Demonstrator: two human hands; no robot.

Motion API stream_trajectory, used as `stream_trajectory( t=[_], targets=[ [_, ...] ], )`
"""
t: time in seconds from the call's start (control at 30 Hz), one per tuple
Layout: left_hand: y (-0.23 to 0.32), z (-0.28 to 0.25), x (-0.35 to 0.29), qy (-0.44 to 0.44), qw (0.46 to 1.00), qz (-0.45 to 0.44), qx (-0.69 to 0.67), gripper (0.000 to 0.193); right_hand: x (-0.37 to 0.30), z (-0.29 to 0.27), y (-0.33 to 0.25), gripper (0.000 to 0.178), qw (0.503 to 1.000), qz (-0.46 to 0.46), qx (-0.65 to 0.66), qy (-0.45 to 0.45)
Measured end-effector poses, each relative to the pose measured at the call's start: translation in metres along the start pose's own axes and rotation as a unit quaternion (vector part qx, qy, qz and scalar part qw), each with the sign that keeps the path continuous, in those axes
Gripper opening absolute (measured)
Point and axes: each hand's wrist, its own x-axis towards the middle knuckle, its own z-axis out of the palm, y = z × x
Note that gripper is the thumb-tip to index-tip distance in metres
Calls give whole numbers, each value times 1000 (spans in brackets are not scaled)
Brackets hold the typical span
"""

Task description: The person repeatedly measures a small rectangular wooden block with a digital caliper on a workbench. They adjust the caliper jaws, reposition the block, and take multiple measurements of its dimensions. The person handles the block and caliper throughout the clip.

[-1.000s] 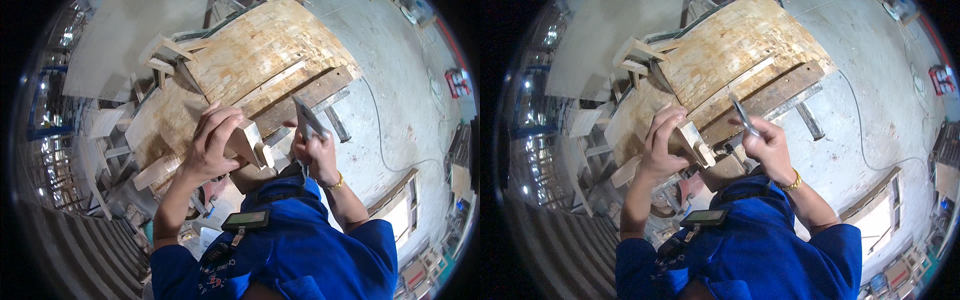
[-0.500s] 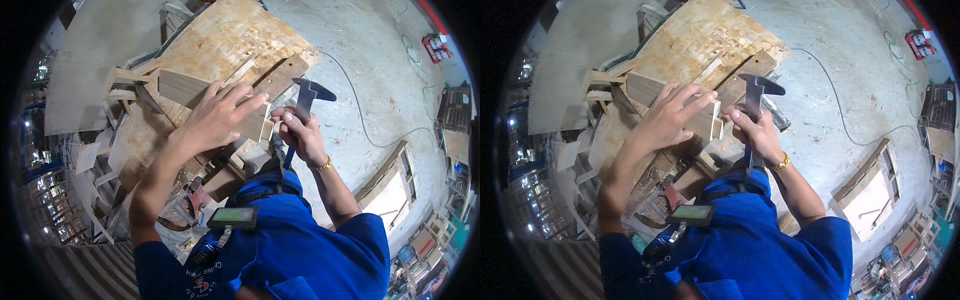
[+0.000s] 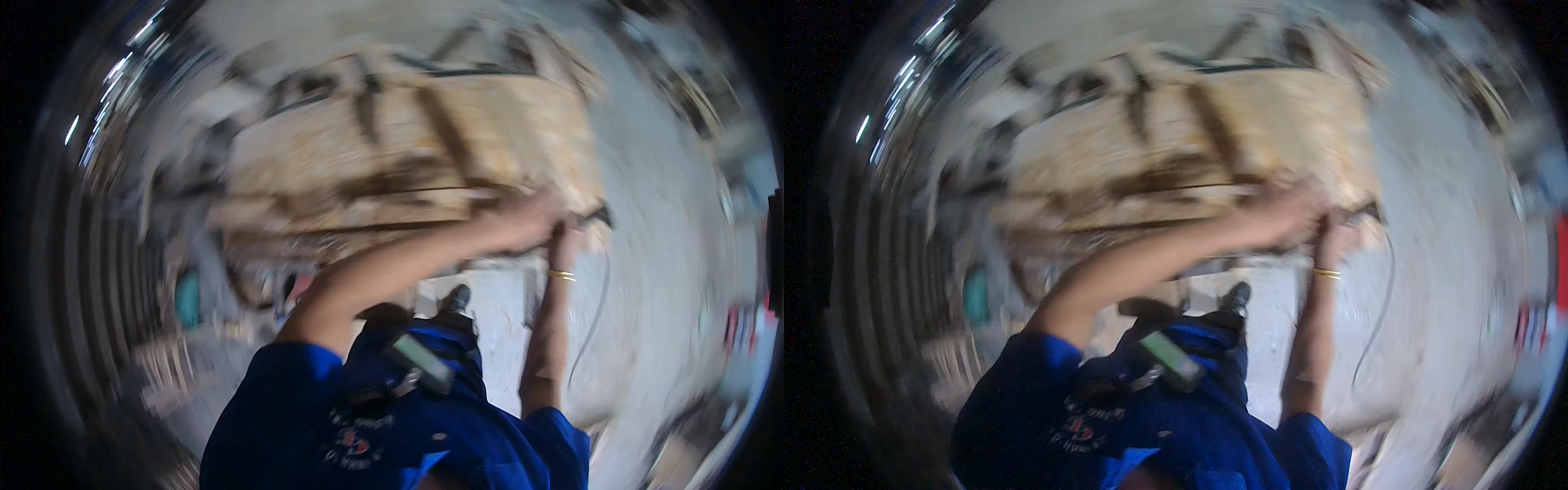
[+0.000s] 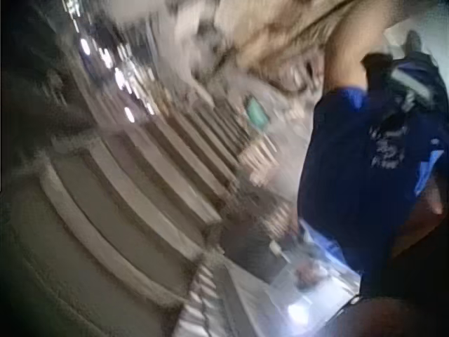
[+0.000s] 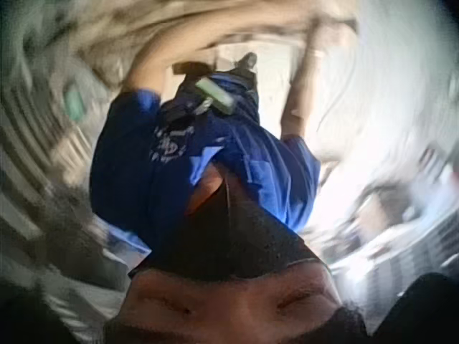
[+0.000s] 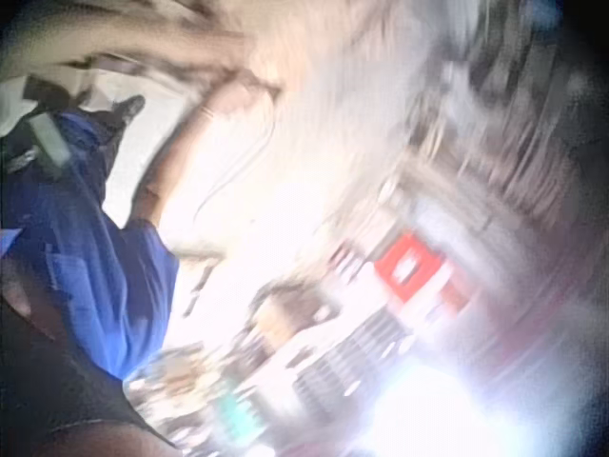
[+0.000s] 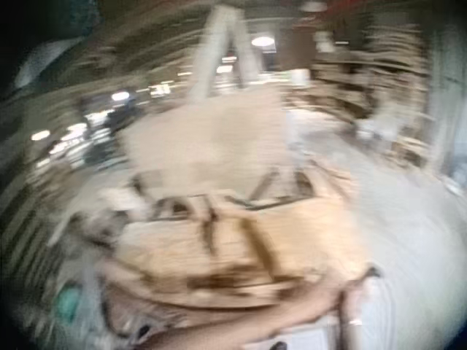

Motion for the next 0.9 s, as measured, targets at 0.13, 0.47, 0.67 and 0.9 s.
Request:
stream_trajectory(
  t=[0.13,0.47,0.67,0.9],
  targets=[
    [-5,9,-60,141,967,196,83,43,153,-71,35,19,978,-105,176,38],
    [-244,-169,-398,44,904,-345,250,80,182,-34,27,43,990,52,-31,127],
    [-298,-201,-424,-81,926,-340,146,93,80,-13,15,40,991,-57,59,106],
    [-320,-194,-348,53,981,-180,55,79,-67,50,39,27,982,-150,-102,51]
  ],
)
